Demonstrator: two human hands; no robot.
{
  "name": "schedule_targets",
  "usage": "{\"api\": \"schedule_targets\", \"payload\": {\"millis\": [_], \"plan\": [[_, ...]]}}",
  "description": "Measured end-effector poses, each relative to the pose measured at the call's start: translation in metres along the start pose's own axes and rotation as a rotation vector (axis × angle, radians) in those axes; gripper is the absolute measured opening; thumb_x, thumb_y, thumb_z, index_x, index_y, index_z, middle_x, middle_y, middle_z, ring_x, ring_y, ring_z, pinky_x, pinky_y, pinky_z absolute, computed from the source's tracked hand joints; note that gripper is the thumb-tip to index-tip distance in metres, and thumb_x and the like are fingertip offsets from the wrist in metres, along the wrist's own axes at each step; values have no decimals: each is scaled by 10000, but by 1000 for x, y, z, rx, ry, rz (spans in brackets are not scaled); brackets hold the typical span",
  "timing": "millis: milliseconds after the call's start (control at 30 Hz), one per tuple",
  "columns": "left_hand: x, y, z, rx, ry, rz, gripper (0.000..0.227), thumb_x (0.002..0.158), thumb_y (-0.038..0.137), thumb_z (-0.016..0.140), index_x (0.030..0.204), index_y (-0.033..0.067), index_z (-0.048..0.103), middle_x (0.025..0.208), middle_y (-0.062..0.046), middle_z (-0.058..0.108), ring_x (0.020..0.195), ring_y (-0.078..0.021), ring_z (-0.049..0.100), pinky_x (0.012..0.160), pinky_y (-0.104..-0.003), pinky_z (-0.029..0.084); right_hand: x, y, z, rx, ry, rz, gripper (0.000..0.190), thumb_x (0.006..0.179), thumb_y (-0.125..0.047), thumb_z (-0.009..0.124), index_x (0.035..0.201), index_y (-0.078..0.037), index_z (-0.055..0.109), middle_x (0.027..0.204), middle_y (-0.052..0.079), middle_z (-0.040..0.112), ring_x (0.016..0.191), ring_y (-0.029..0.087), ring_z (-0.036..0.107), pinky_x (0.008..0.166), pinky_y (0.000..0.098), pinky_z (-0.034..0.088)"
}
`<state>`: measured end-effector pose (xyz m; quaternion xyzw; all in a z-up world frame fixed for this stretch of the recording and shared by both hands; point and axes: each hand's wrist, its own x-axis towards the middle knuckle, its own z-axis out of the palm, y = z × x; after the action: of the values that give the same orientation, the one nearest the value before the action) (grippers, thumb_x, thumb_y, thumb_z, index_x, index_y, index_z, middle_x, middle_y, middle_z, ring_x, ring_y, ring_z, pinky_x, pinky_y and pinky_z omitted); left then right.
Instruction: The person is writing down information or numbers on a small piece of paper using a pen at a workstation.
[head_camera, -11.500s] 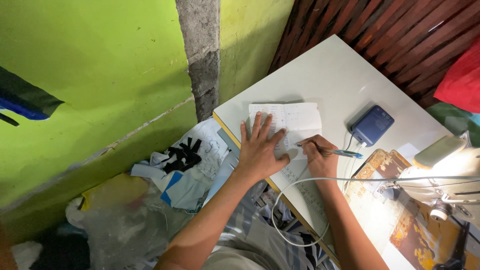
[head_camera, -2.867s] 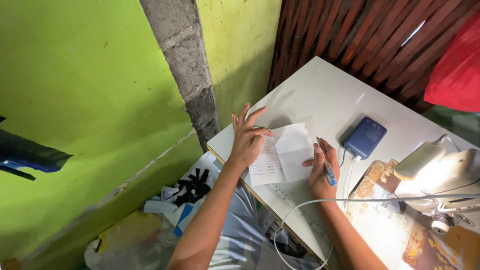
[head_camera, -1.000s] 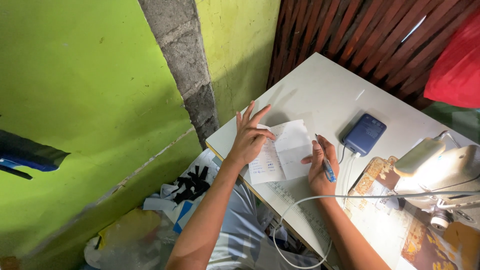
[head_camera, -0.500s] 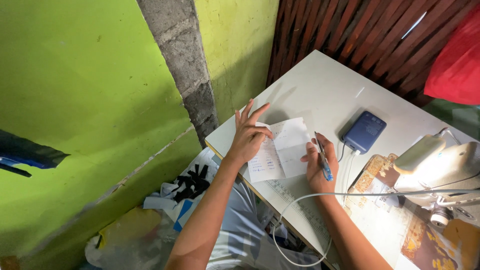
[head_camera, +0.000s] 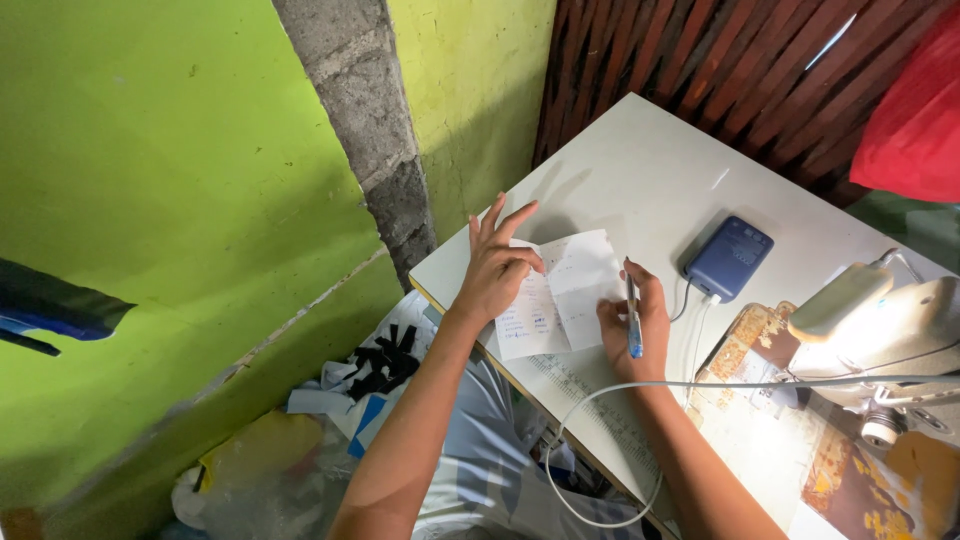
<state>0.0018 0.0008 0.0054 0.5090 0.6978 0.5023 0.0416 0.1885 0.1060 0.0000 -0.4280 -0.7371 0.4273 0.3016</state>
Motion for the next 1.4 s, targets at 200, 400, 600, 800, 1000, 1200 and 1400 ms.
{"api": "schedule_targets", "payload": {"millis": [200,400,600,800,1000,1200,1400], "plan": [[0,-1,0,-25,-8,-32,313,763,155,404,685,186,705,1583,14,417,1549,-395,105,1149,-763,-58,-3,3,0,-19,16,-163,666,798,77,625,1427,-115,524,1337,229,615,1162,505,624,987,576,531],[-1,4,-3,-71,9,-61,311,777,153,398,691,175,696,1582,20,417,1551,-373,102,1159,-745,-72,1,13,2,-58,42,-177,635,831,82,555,1424,-145,531,1334,195,627,1212,473,611,1016,565,514],[0,4,-3,-80,13,-70,291,774,163,402,678,162,677,1576,8,423,1548,-377,110,1168,-734,-73,0,10,0,-83,43,-164,622,855,85,553,1429,-153,518,1341,194,624,1179,461,635,1005,557,519],[-1,-2,-2,-85,31,-87,310,789,159,393,699,161,690,1557,4,443,1538,-383,138,1168,-734,-72,0,15,0,-3,23,-122,652,850,95,581,1446,-153,487,1358,176,615,936,356,718,931,485,542],[1,-43,10,-214,128,-102,372,824,199,366,857,218,736,1506,23,493,1509,-325,216,1239,-606,15,1,11,0,5,37,-120,556,918,58,564,1439,-125,504,1357,205,610,834,331,729,890,470,550],[4,-63,4,-476,358,-72,413,954,99,344,983,54,754,1117,-148,705,1326,-308,511,1198,-446,279,1,4,0,31,41,-87,427,993,-84,578,1417,-106,530,1372,205,612,800,294,738,896,468,544],[1,-37,-4,-686,472,-338,389,938,157,384,1070,34,729,1275,-188,638,1273,-295,503,1175,-399,293,10,22,2,50,48,-68,365,1056,-158,520,1415,-93,536,1364,214,618,790,279,740,901,476,545]]}}
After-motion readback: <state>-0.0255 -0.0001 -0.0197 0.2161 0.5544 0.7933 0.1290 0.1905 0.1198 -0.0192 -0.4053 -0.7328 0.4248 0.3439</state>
